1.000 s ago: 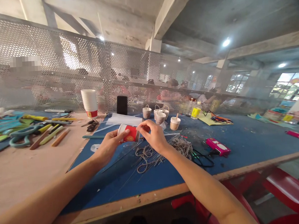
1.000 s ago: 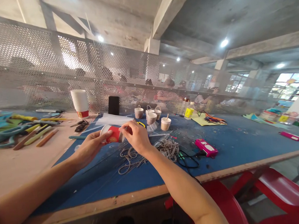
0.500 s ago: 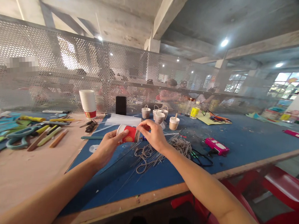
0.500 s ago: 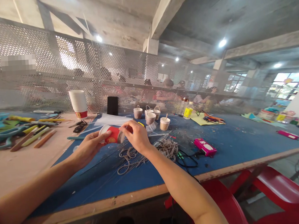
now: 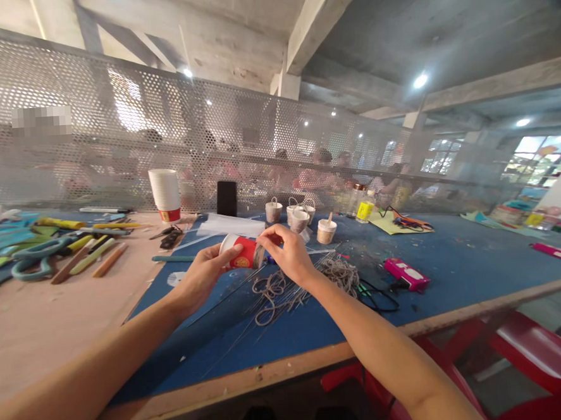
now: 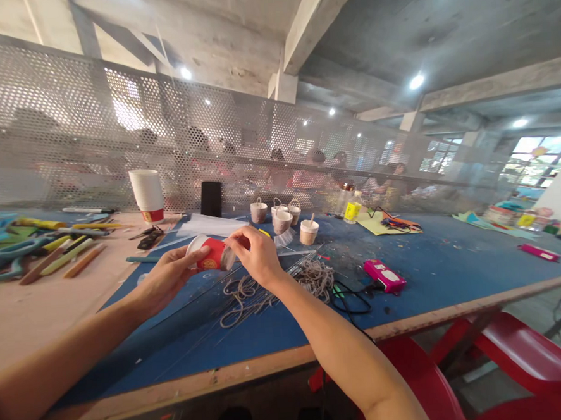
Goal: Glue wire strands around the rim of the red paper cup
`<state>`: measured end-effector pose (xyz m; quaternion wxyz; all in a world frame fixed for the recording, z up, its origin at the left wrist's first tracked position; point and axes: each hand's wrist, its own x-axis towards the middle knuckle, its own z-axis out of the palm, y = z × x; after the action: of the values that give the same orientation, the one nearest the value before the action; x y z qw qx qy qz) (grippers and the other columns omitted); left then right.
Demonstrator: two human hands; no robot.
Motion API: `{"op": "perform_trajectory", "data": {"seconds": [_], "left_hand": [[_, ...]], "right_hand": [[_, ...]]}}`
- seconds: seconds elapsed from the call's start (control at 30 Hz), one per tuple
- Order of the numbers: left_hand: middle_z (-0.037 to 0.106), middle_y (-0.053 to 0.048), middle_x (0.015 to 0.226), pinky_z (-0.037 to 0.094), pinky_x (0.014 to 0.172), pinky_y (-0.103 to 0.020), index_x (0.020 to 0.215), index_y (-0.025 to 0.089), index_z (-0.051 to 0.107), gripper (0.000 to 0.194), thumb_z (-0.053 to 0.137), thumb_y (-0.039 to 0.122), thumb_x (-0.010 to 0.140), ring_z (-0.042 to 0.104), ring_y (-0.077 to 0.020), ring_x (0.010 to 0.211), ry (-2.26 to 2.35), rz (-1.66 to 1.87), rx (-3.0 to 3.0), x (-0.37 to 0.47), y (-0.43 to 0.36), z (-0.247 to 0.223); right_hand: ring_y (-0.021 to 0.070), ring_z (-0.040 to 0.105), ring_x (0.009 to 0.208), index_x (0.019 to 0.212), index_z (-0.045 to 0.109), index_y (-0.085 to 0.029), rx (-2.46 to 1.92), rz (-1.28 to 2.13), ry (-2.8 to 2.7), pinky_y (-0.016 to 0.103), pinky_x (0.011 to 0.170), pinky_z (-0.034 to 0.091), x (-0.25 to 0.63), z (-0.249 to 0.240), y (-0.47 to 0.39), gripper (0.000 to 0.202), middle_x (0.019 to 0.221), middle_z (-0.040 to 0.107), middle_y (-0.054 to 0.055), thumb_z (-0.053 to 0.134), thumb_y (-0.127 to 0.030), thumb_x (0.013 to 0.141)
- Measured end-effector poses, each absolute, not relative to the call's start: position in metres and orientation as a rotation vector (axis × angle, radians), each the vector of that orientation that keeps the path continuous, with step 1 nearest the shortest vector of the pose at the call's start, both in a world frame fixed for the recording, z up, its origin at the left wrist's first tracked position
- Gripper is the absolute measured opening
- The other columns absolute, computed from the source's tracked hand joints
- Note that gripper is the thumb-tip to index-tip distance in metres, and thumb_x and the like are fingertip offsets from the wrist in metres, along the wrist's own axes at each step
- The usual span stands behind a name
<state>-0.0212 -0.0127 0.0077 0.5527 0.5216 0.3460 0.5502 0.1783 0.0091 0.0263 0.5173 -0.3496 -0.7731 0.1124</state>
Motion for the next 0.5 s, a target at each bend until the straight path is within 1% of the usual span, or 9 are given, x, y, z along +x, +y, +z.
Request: {"op": "perform_trajectory", "data": {"seconds": [0.2, 0.4, 0.5], "left_hand": [[0.082, -0.008, 0.086, 0.057, 0.074, -0.033, 0.088, 0.02, 0.082, 0.025, 0.085, 0.041, 0.076, 0.072, -0.0235, 0.075, 0.831, 1.294, 1.24, -0.021, -0.0133, 0.0075], [0.081, -0.009, 0.084, 0.056, 0.074, -0.032, 0.086, 0.018, 0.082, 0.026, 0.085, 0.042, 0.075, 0.072, -0.0228, 0.073, 0.832, 1.303, 1.244, -0.0217, -0.012, 0.0073], [0.081, -0.008, 0.086, 0.056, 0.076, -0.03, 0.089, 0.018, 0.081, 0.026, 0.084, 0.042, 0.078, 0.072, -0.0219, 0.075, 0.814, 1.286, 1.252, -0.0222, -0.013, 0.0084]], "right_hand": [[0.0157, 0.069, 0.078, 0.088, 0.068, -0.022, -0.848, 0.302, -1.852, 0.026, 0.079, 0.053, 0.1789, 0.0266, 0.0085, 0.018, 0.085, 0.074, 0.001, 0.066, -0.037, 0.096], [0.015, 0.069, 0.077, 0.088, 0.068, -0.022, -0.839, 0.315, -1.836, 0.026, 0.077, 0.053, 0.179, 0.0283, 0.0063, 0.017, 0.084, 0.074, 0.001, 0.067, -0.036, 0.096], [0.0151, 0.068, 0.076, 0.087, 0.068, -0.021, -0.829, 0.306, -1.827, 0.026, 0.076, 0.052, 0.1791, 0.0282, 0.0064, 0.016, 0.082, 0.073, 0.001, 0.067, -0.035, 0.095]]}}
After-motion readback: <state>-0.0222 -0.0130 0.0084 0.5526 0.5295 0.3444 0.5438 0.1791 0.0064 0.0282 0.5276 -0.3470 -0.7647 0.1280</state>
